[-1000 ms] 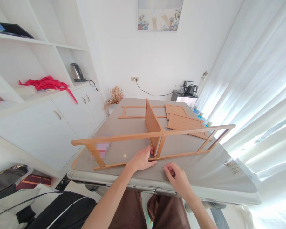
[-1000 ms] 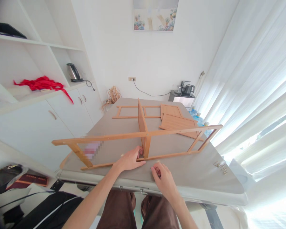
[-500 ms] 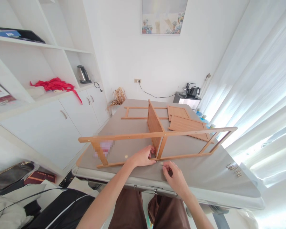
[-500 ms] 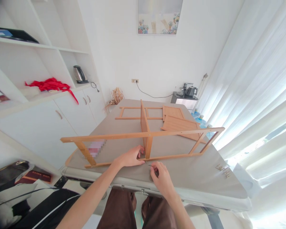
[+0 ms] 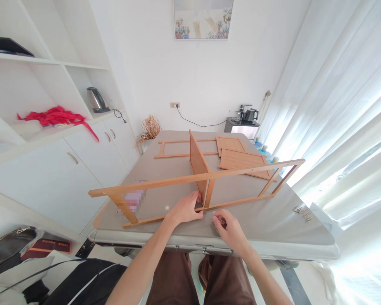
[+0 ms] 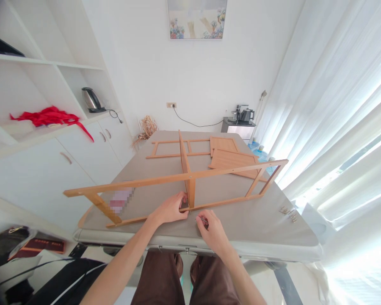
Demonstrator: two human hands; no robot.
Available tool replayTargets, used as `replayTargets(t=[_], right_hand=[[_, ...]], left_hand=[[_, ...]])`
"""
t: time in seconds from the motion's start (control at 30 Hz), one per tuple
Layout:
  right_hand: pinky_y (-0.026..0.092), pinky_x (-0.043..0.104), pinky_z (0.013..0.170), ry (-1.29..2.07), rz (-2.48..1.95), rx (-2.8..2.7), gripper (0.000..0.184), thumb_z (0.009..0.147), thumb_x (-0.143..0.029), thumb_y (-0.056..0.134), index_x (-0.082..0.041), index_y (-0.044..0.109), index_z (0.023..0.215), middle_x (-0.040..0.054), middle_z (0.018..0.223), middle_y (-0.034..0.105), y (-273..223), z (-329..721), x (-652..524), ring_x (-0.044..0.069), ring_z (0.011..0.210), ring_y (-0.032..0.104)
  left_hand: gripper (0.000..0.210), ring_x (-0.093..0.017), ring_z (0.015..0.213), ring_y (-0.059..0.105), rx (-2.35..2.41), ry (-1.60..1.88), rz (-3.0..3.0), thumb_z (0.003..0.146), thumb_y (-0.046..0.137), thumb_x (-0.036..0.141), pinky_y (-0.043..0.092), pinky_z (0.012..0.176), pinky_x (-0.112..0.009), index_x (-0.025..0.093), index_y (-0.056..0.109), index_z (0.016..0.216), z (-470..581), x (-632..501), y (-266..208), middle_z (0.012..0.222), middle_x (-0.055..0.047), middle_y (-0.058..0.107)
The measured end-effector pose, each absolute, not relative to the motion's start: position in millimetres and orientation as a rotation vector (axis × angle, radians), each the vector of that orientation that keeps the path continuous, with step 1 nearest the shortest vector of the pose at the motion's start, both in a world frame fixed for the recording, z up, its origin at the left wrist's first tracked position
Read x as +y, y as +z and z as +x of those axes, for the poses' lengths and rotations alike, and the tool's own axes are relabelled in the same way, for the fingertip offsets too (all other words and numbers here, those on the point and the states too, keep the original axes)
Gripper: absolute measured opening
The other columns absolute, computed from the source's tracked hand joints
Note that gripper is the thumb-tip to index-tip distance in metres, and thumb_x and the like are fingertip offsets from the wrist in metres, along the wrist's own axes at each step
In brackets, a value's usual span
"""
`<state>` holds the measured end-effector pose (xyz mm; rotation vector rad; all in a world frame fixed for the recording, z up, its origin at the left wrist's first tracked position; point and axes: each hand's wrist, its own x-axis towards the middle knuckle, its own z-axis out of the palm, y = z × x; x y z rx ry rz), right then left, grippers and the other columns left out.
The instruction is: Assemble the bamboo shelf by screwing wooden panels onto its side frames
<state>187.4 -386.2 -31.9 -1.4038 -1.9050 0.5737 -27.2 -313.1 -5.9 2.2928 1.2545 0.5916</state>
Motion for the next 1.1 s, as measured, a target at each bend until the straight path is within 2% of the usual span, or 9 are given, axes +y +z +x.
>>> replayTargets(t=[0.17,0.3,0.4,0.53,0.73,0.93,1.1], right_hand=[[0.042,0.026,0.066,0.522,-1.416,-1.952,0.017,0.097,-0.029,0.044,-0.023,0.053,0.084,0.0003,0.079,0.059,-32.2,184.9,-384.6,0.017,0.076,0.055],[0.039,0.028,0.065,0.448,-1.468,-1.975,0.012,0.092,-0.018,0.044,-0.023,0.048,0.082,-0.0012,0.072,0.055,-31.3,182.4,-382.8,0.017,0.072,0.052],[0.037,0.03,0.069,0.376,-1.486,-2.011,0.013,0.088,-0.013,0.043,-0.023,0.049,0.084,-0.0003,0.075,0.057,-29.7,178.9,-380.7,0.018,0.073,0.051],[0.037,0.034,0.077,0.296,-1.455,-2.083,0.013,0.093,-0.019,0.045,-0.023,0.056,0.088,0.002,0.085,0.063,-30.7,173.2,-376.8,0.02,0.08,0.055],[0.041,0.034,0.079,0.239,-1.461,-2.076,0.015,0.095,-0.025,0.051,-0.023,0.065,0.095,0.0042,0.091,0.068,-41.9,170.2,-370.6,0.022,0.085,0.06],[0.043,0.031,0.072,0.249,-1.448,-2.074,0.018,0.096,-0.026,0.051,-0.025,0.069,0.092,0.0015,0.085,0.069,-46.6,170.4,-366.3,0.019,0.074,0.061],[0.043,0.031,0.073,0.273,-1.44,-2.088,0.019,0.096,-0.028,0.051,-0.024,0.068,0.089,0.0016,0.082,0.069,-44.8,169.8,-365.3,0.019,0.074,0.061]], left_hand=[[0.036,-0.021,0.081,0.061,1.24,0.593,2.298,0.071,0.068,0.03,0.044,0.069,-0.03,0.023,0.048,0.1,-27.5,-313.0,-4.5,0.099,-0.004,0.063],[0.034,-0.019,0.075,0.058,1.24,0.581,2.281,0.071,0.067,0.03,0.042,0.066,-0.03,0.023,0.048,0.099,-27.7,-312.7,-3.6,0.094,-0.003,0.062],[0.035,-0.018,0.072,0.057,1.229,0.578,2.255,0.071,0.068,0.029,0.042,0.065,-0.029,0.023,0.048,0.099,-27.7,-312.1,-3.9,0.091,-0.001,0.062],[0.036,-0.018,0.074,0.057,1.224,0.605,2.232,0.069,0.069,0.028,0.043,0.066,-0.03,0.022,0.049,0.098,-27.4,-311.2,-5.9,0.093,-0.002,0.062],[0.041,-0.017,0.075,0.058,1.215,0.62,2.188,0.069,0.07,0.027,0.046,0.068,-0.029,0.022,0.051,0.105,-28.2,-310.4,-10.8,0.094,-0.002,0.063],[0.043,-0.016,0.075,0.058,1.188,0.645,2.138,0.069,0.071,0.027,0.047,0.07,-0.029,0.022,0.052,0.107,-30.0,-308.7,-15.0,0.096,-0.001,0.064],[0.041,-0.014,0.072,0.056,1.15,0.653,2.122,0.068,0.071,0.027,0.046,0.067,-0.027,0.021,0.052,0.105,-30.4,-308.7,-13.1,0.097,-0.002,0.062]])
